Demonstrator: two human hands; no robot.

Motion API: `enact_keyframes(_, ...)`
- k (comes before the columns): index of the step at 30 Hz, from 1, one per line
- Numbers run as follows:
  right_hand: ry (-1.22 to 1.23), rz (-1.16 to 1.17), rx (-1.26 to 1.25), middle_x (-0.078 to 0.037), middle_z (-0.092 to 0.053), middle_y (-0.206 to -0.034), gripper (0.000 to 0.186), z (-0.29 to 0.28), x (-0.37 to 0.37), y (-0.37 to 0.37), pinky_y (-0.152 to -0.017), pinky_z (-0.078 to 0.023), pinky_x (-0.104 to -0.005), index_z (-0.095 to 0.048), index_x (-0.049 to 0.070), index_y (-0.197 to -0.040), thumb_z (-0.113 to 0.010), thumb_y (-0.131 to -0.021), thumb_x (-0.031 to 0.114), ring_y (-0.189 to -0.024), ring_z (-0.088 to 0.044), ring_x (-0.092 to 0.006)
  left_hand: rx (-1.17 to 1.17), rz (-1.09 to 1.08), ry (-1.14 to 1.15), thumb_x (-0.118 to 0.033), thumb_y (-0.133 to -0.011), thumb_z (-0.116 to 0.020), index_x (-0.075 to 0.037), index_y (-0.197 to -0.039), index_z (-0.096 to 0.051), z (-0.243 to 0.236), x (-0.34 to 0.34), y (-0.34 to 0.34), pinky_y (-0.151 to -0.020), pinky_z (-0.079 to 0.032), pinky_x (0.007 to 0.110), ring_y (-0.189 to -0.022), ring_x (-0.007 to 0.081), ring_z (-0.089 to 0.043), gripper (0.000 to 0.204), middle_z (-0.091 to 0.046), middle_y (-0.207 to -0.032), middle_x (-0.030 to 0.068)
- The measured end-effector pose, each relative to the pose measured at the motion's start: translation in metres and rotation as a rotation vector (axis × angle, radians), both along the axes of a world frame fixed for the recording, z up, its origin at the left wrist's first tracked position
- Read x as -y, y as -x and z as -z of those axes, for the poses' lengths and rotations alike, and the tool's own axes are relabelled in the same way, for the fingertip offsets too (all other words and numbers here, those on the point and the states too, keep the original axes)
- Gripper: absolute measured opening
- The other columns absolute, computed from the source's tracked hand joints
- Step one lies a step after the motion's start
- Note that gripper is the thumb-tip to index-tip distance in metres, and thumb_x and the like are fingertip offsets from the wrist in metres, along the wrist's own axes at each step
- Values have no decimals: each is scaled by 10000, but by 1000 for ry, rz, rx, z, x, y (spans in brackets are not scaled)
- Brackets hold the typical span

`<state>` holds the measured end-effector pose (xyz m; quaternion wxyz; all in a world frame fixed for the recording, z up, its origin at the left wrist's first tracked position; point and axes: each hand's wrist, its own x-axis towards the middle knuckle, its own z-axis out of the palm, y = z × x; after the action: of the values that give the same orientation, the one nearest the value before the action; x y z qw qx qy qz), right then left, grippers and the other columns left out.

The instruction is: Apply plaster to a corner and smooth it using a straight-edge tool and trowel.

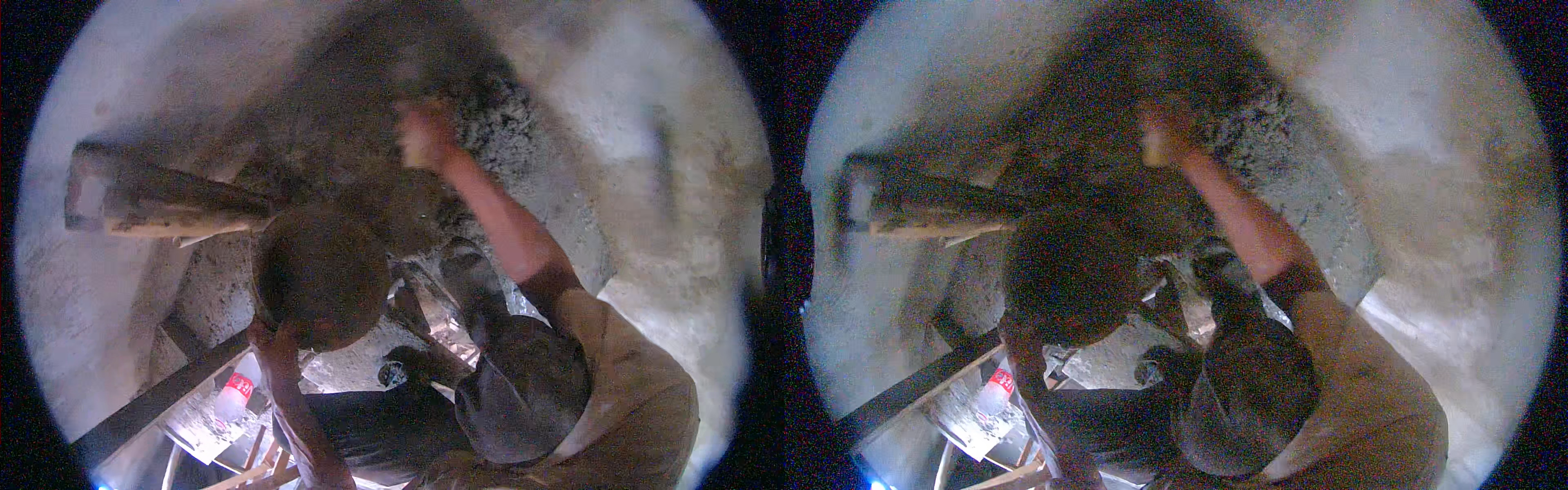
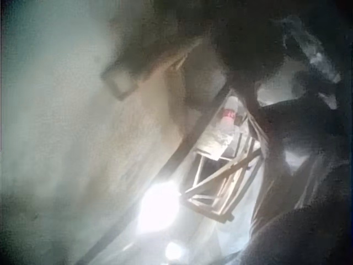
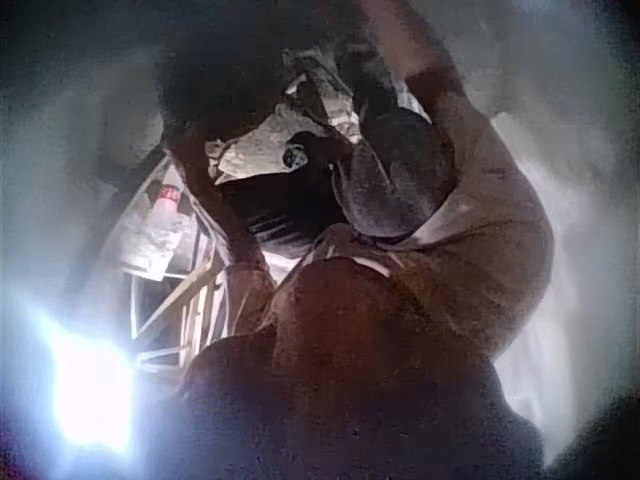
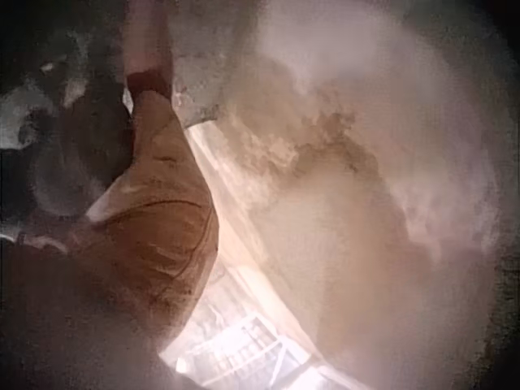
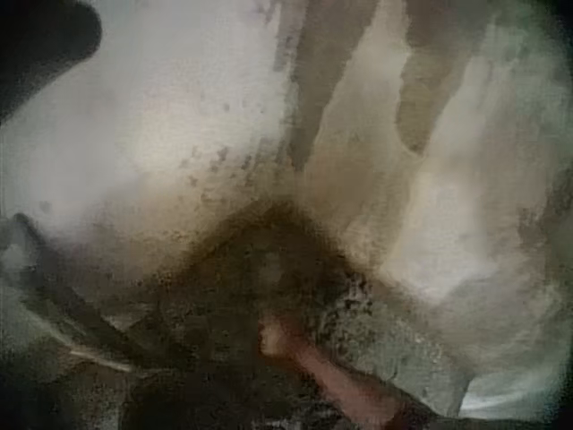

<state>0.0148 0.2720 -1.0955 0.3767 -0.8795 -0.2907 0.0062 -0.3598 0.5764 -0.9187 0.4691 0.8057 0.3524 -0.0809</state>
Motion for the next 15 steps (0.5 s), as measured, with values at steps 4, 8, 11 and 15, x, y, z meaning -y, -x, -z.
enact_keyframes(4, -431, 50, -1207, -63, -604, -842, 198, -55, -121, 19, -561, -496, -409, -552, 84, -1070, -461, -1000, 246, -727, -602, -197, 39, 41, -214, -189, -794, -671, 18, -1208, -510, 19, -10, 12, -836, -472, 393, -990, 239, -511, 490, -540, -1137, 153)
enact_keyframes(8, -599, 443, -1146, -63, -573, -905, 237, 2, -52, -3, -559, -471, -427, -496, 111, -1134, -520, -973, 282, -735, -563, -206, 33, -30, 97, -186, -789, -681, 25, -1271, -478, 40, -10, 20, -845, -476, 392, -992, 227, -518, 563, -534, -1190, 146)
enact_keyframes(11, -987, 705, -1281, -48, -530, -818, 277, -1, 0, 30, -498, -433, -420, -503, 144, -1174, -502, -976, 337, -627, -517, -203, 120, -146, 231, -160, -793, -665, 24, -1306, -480, 35, -17, 22, -839, -479, 373, -999, 210, -534, 576, -552, -1240, 141)
enact_keyframes(15, -510, 472, 57, -23, -464, -651, 291, 30, 88, 13, -391, -371, -392, -526, 135, -1035, -548, -942, 409, -439, -428, -195, -68, 106, 11, -105, -819, -654, 12, -1270, -539, -37, 38, -58, -819, -490, 356, -969, 185, -563, 480, -610, -1229, 104)
